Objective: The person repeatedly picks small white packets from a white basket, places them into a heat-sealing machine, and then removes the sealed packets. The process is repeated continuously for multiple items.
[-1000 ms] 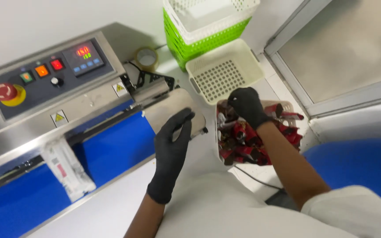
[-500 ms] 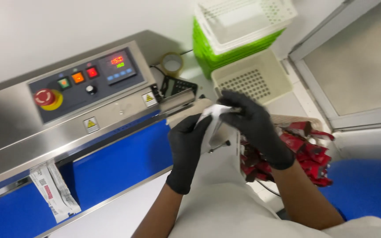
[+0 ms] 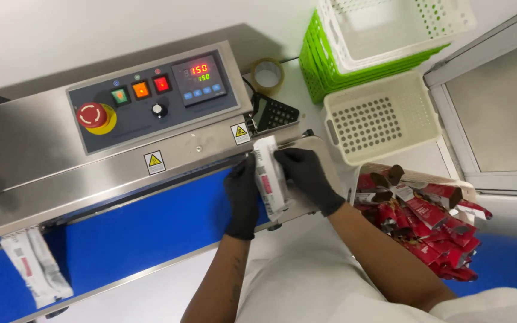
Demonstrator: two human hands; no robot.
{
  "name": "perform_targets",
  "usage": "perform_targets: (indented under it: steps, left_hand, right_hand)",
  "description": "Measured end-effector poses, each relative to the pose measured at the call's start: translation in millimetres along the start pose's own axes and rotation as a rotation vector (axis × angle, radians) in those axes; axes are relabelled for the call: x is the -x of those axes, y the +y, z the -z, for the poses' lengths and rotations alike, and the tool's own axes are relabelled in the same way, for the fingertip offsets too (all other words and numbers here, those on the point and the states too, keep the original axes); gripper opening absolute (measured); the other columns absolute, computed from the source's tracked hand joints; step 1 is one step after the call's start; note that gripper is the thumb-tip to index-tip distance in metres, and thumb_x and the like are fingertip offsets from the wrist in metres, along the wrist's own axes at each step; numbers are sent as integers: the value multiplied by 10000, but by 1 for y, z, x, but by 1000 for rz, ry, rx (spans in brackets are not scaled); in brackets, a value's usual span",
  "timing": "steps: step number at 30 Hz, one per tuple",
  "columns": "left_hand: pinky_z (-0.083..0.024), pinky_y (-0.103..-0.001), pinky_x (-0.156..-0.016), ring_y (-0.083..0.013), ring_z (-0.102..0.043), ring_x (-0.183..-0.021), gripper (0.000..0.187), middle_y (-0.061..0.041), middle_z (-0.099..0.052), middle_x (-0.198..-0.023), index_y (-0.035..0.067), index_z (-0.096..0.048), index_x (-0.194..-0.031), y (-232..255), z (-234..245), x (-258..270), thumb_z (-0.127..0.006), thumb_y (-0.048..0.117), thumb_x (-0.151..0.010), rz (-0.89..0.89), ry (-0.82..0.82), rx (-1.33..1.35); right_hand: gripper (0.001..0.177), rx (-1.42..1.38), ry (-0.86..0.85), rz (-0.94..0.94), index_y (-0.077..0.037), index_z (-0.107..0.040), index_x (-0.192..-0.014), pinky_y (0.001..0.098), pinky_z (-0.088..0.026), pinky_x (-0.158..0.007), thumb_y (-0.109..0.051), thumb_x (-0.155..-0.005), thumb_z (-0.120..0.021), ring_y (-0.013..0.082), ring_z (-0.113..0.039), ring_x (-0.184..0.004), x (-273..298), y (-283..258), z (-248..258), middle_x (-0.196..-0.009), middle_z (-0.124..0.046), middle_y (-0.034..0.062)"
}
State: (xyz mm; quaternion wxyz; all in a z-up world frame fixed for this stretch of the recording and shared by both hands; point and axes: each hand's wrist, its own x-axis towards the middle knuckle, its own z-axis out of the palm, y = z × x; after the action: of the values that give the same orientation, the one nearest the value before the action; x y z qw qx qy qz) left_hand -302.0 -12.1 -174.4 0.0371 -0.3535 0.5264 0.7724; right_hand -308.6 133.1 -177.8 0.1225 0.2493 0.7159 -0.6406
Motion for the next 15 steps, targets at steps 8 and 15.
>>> perform_targets:
  steps: [8,15]
  left_hand:
    - [-513,-362,-871,-178,-648,-930,197,-163,-770,-998,29,-784,-1012,20,69,-19,-825,150,-862,-144,58,-13]
    - [-550,-326,-1013,-221,-650,-1202,254,-133,-678,-1319,46,-698,-1236,38,156,53,-658,82,-989,-595,54,-323]
  right_hand:
    - [235,-35,-86,182,-66,-803,-1067,351,-604,-704,-217,-889,-826,144,-679,-742,13,-19,-47,-841,-768,155]
    - [352,492,154,774,-101,-700,-1256,384,-492,-1068,-163,-913,-753,246,-654,-1193,21,18,150,-1260,-714,103]
